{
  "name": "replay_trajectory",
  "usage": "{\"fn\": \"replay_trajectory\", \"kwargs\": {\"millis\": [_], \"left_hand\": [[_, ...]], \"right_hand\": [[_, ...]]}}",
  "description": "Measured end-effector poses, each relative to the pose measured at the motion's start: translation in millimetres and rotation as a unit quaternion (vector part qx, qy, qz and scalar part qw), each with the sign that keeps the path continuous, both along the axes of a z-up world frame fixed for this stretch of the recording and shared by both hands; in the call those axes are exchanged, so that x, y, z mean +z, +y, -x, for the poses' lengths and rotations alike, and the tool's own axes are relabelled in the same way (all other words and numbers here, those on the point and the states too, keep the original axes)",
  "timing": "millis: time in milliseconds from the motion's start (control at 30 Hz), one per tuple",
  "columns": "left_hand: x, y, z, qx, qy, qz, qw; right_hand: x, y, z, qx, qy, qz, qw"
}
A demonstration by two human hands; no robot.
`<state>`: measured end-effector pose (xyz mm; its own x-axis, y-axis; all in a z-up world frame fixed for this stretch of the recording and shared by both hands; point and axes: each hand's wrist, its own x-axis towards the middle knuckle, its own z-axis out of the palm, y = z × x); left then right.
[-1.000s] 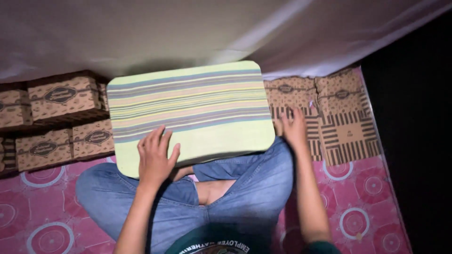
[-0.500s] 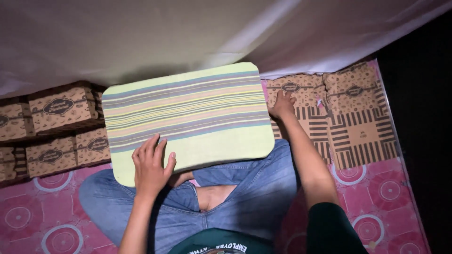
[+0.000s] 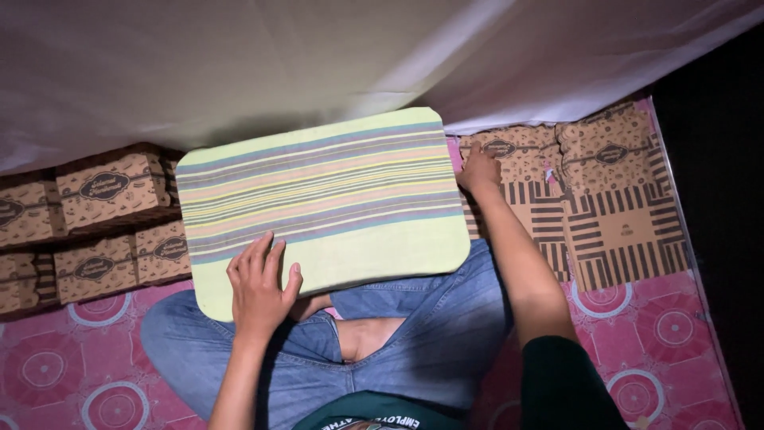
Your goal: Assembling a small cardboard box from a flat template by folding and tucking flaps.
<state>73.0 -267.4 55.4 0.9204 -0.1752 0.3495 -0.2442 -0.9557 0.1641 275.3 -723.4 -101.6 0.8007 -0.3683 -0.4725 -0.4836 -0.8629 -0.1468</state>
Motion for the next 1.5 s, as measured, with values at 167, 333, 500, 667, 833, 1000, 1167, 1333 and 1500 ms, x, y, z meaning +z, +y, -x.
{"fn": "replay_trajectory", "kwargs": {"millis": [167, 333, 500, 667, 833, 1000, 1167, 1333, 1500], "left_hand": [[0.6, 1.2, -0.6, -0.003, -0.004, 0.000, 1.000], [0.0, 0.7, 0.5, -0.005, -0.007, -0.001, 1.000], [-2.5, 0.6, -2.5, -0.004, -0.017, -0.003, 1.000], [-2.2, -0.5, -0.5, 0.000, -0.022, -0.008, 1.000], [-2.5, 0.8, 0.5, 0.000, -0.038, -0.002, 0.999], [-3.8, 3.9, 1.9, -0.002, -0.043, 0.010, 0.999], [-8.3, 6.5, 2.5, -0.003, -0.057, 0.026, 0.998], [-9.7, 7.5, 2.3, -0.003, -0.067, 0.032, 0.997], [-15.9, 8.9, 2.5, -0.008, -0.063, 0.037, 0.997]], "right_hand": [[0.2, 0.3, 0.9, 0.012, -0.011, 0.022, 1.000], [-10.0, -14.9, 11.4, 0.053, -0.046, 0.029, 0.997], [-19.4, -26.1, 19.8, 0.066, -0.079, 0.057, 0.993], [-3.5, -17.2, 32.1, 0.095, -0.114, 0.121, 0.981], [42.9, -7.4, 52.0, 0.062, -0.144, 0.094, 0.983], [90.1, 3.9, 88.7, -0.032, -0.239, 0.076, 0.967], [123.6, 8.9, 125.1, -0.078, -0.331, 0.139, 0.930], [152.5, -6.4, 164.5, -0.102, -0.417, 0.061, 0.901], [141.5, -18.6, 175.4, -0.195, -0.473, 0.026, 0.859]]}}
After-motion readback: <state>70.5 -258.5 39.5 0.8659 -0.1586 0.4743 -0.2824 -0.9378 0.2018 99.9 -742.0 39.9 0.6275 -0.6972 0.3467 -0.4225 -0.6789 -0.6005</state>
